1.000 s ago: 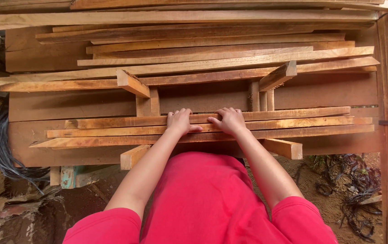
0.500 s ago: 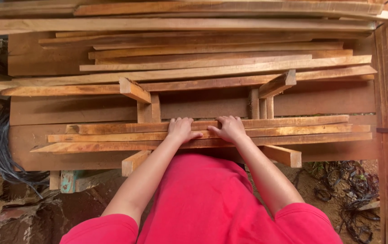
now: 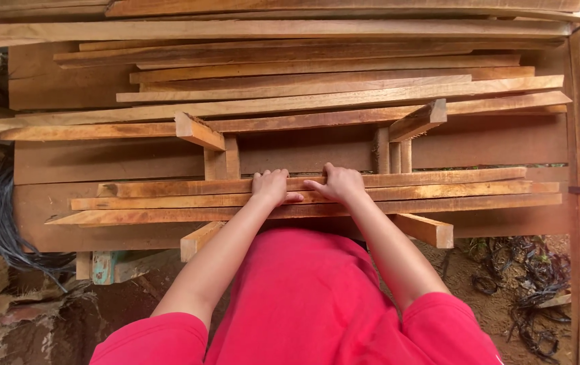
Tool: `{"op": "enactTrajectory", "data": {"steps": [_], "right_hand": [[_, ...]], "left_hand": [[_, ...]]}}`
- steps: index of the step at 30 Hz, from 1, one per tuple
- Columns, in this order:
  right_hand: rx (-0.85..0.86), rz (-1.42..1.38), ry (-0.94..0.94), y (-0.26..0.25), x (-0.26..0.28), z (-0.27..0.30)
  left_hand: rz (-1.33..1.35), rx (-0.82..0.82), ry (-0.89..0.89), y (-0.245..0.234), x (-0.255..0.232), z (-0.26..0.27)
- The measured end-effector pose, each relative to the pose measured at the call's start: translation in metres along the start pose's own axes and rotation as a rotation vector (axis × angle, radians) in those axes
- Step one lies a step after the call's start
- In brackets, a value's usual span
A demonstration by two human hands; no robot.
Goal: Sorting and organizing wooden planks on a workbench.
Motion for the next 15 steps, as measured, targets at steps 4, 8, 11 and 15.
{"op": "enactTrajectory", "data": {"steps": [4, 8, 11, 15], "right_hand": [[0.096, -0.001, 0.005, -0.002, 0.005, -0.008], [0.088, 0.014, 0.015, -0.001, 0.003, -0.001], [-0.09, -0.038, -0.092, 0.003, 0.001, 0.0], [-0.482, -0.052, -0.31, 0.038, -0.011, -0.008]], "left_hand": [[0.001, -0.002, 0.002, -0.002, 0.0, 0.0], [0.011, -0.003, 0.002, 0.004, 0.0, 0.005], [0.024, -0.011, 0.0, 0.004, 0.003, 0.003], [0.005, -0.055, 0.002, 0.011, 0.002, -0.001]]}}
Point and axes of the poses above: each hand's wrist, its own z-axis away from the middle knuckle, its own y-axis out of the palm, x = y × z, the point moved 3 cm from there along -z, towards the middle knuckle, and after that the axes turned 5 degrees about -z, right-handed, at the moved point
